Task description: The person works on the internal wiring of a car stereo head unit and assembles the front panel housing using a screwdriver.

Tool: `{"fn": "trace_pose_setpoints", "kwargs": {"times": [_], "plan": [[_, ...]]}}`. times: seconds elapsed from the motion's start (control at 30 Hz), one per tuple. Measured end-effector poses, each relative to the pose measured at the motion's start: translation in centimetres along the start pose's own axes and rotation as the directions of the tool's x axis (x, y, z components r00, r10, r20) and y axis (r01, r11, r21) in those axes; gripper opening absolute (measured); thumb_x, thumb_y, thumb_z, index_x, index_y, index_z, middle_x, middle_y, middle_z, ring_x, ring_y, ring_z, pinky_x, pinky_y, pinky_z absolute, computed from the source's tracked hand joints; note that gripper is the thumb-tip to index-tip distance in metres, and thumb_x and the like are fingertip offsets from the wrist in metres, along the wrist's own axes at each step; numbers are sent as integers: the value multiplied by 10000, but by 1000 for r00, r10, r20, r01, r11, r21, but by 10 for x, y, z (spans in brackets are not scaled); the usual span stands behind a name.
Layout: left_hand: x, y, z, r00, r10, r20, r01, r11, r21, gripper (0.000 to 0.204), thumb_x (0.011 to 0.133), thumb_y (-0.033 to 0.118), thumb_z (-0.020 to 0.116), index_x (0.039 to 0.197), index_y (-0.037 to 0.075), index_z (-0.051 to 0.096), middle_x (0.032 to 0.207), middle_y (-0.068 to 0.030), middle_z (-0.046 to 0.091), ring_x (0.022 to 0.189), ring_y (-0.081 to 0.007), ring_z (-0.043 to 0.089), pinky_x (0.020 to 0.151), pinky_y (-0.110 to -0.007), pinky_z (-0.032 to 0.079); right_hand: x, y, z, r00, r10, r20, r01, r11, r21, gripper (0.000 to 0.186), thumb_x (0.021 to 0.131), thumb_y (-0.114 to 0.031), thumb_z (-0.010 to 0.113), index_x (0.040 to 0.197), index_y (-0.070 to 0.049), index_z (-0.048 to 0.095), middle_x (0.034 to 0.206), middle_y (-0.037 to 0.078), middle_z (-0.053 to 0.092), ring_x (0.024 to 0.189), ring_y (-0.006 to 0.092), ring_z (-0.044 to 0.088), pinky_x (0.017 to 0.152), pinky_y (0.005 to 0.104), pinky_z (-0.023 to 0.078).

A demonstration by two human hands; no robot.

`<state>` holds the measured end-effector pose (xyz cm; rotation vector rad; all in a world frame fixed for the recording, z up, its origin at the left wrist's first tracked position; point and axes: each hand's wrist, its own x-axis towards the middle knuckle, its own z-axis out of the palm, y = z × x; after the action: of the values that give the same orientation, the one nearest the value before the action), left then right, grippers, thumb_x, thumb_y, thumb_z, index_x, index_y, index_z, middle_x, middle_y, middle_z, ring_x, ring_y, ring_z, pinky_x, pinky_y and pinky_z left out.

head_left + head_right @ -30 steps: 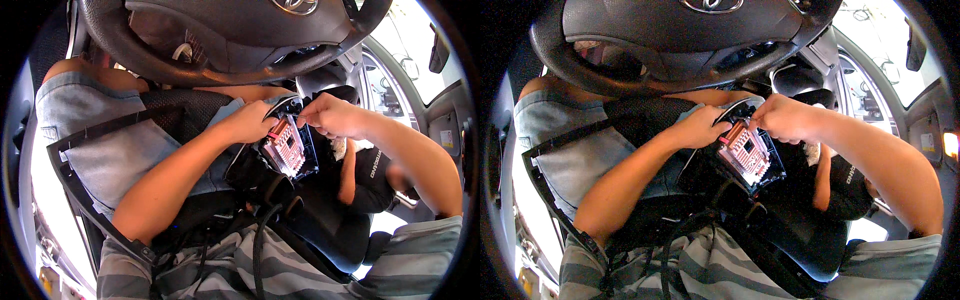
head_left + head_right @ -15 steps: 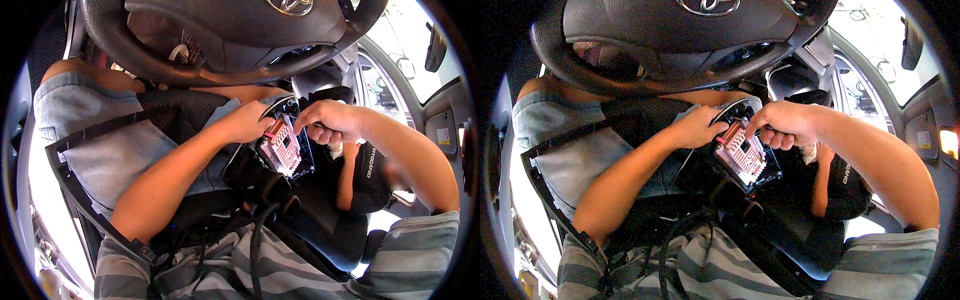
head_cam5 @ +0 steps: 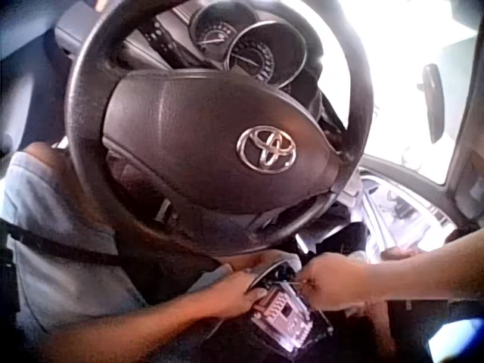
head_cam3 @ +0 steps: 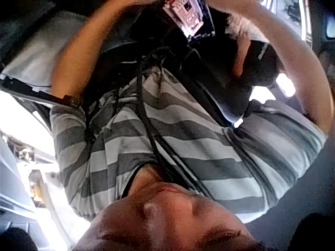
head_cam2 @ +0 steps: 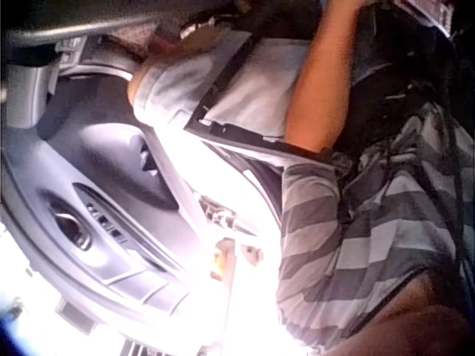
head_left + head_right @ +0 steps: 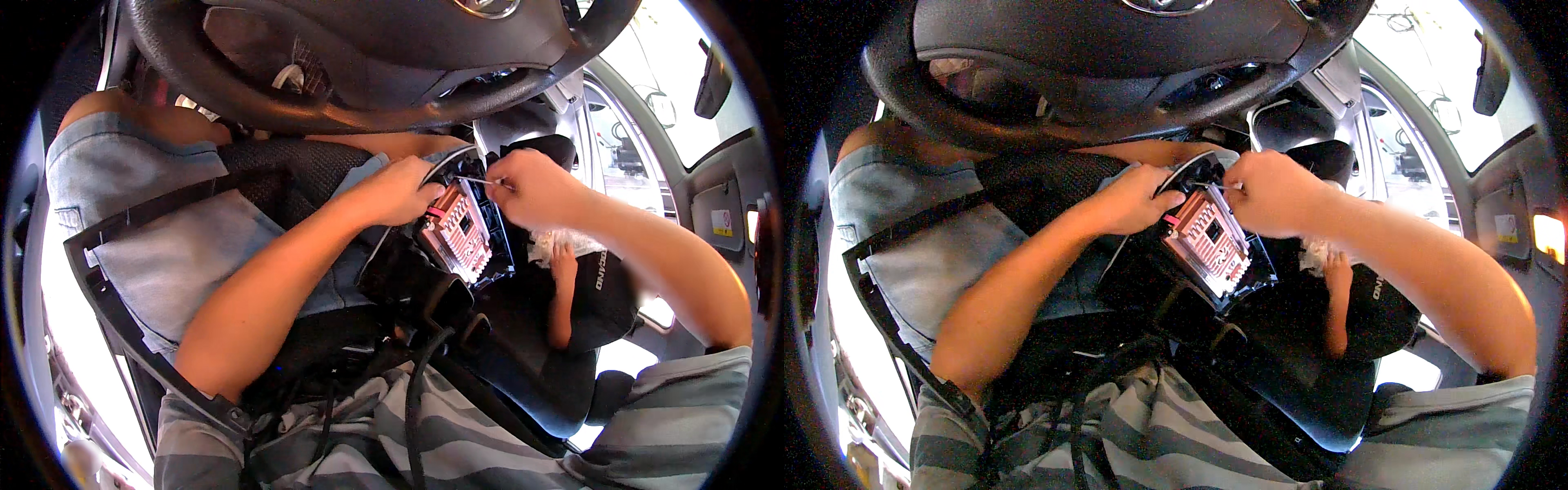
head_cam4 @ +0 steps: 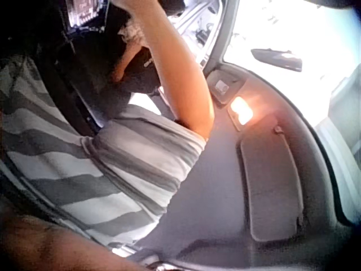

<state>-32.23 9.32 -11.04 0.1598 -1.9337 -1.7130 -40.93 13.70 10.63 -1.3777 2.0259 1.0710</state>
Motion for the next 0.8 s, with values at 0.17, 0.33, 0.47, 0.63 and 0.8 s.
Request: {"fn": "trace_pose_setpoints", "kwargs": {"times": [0.17,0.33,0.47,0.63,0.8], "plan": [[1,-5,6,999,36,-12,-36,997,-63,218,902,159,580,1034,-10,620,892,-251,659,844,-416,642,771,-456,483,3,10,-17,862,2,507,-441,496,748,176,914,-135,524,946,-17,650,592,-23,431,471,60,356,394,256,269],[0,-4,5,999,32,1,-32,999,4,216,897,158,584,1017,-19,618,892,-258,655,853,-426,638,767,-465,481,10,5,-3,975,-221,12,221,975,9,129,836,-63,551,884,17,641,643,119,561,583,234,548,545,359,445],[0,2,-3,997,-15,70,21,997,-79,241,899,152,559,1008,-53,624,935,-294,647,924,-442,632,831,-471,475,-4,-16,2,872,-479,-99,290,670,-683,129,713,-72,644,820,-3,624,719,151,660,673,322,677,609,392,562],[2,-8,2,999,51,8,-50,997,-60,243,917,155,551,1025,-52,621,936,-290,651,922,-432,637,832,-462,475,-4,-12,8,866,-469,-171,193,630,-752,110,739,-122,624,773,-35,681,791,153,687,756,326,693,667,403,571],[2,-1,0,998,-6,67,11,997,-80,253,918,162,562,1048,-48,618,955,-282,655,956,-423,635,848,-456,472,7,-1,-8,994,-102,-23,102,995,-11,153,782,-127,574,854,-26,664,658,78,593,622,197,615,541,365,482]]}}
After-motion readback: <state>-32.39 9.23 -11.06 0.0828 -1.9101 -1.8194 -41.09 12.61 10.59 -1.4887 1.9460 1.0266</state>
